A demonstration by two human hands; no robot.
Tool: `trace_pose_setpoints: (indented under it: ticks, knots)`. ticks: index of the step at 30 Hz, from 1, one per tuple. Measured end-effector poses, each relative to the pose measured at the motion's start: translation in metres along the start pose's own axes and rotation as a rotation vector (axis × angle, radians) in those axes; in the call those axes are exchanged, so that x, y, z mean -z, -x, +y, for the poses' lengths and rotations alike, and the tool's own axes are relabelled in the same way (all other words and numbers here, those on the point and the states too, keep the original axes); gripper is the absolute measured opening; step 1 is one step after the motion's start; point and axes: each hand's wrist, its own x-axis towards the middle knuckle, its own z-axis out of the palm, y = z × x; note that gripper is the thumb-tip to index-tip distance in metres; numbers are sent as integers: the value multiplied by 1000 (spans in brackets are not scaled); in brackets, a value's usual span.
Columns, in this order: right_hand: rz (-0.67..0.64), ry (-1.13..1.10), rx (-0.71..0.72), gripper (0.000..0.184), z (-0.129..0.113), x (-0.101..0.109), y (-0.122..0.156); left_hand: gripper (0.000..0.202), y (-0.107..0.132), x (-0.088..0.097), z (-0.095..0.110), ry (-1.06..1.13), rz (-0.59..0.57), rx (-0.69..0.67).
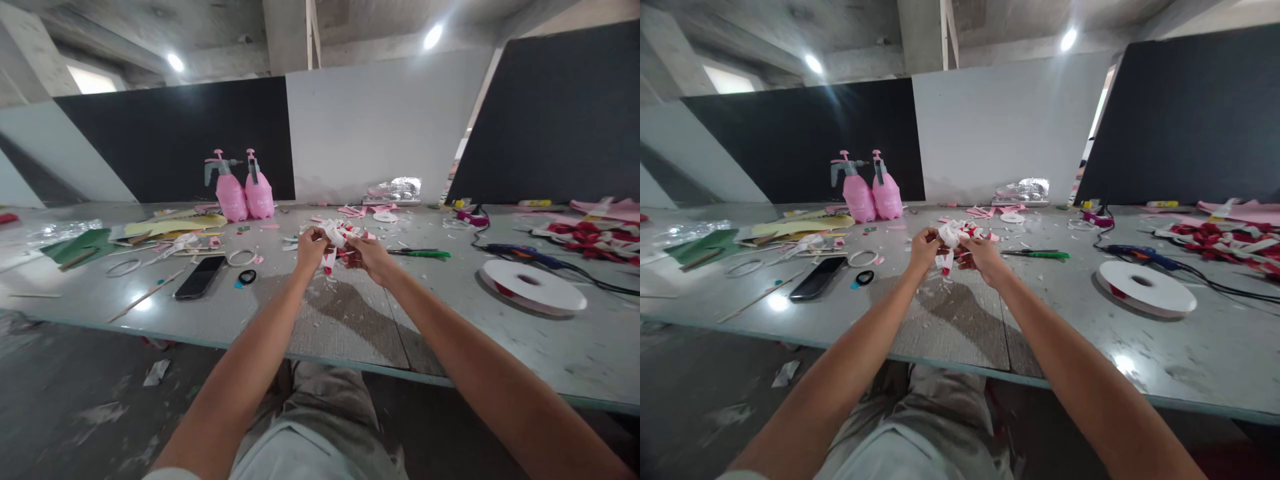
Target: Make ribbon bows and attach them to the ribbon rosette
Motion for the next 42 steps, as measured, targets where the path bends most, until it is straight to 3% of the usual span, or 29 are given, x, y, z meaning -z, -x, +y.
trace_pose_setpoints:
  ticks: [4, 12, 16, 19, 22, 25, 28, 31, 37, 42]
  knots:
    - [81, -19, 36, 11, -1, 5, -4, 25, -1, 1, 1, -24, -15, 36]
    - [221, 152, 120, 12, 2, 16, -16, 26, -8, 9, 3, 6, 139, 38]
    - [202, 274, 156, 13, 6, 17, -18, 23, -12, 13, 4, 74, 224, 18]
    - [82, 437, 166, 18, 8, 18, -18, 19, -12, 14, 7, 116, 257, 33]
    - [118, 624, 355, 21, 7, 20, -17, 19, -9, 12, 10, 129, 171, 76]
    - [180, 614, 541, 31, 6, 21, -18, 20, -3, 8, 13, 86, 24, 113]
    - [49, 495, 452, 52, 10, 18, -21, 23, 1, 5, 15, 36, -63, 113]
    - [-23, 449, 358, 51, 17, 13, -23, 26, 3, 3, 14, 33, -81, 112]
    - [50, 565, 508, 41, 19, 13, -24, 30, 5, 1, 10, 69, -188, 237]
    - [19, 548, 542, 40, 21, 14, -24, 24, 6, -1, 11, 36, -155, 211]
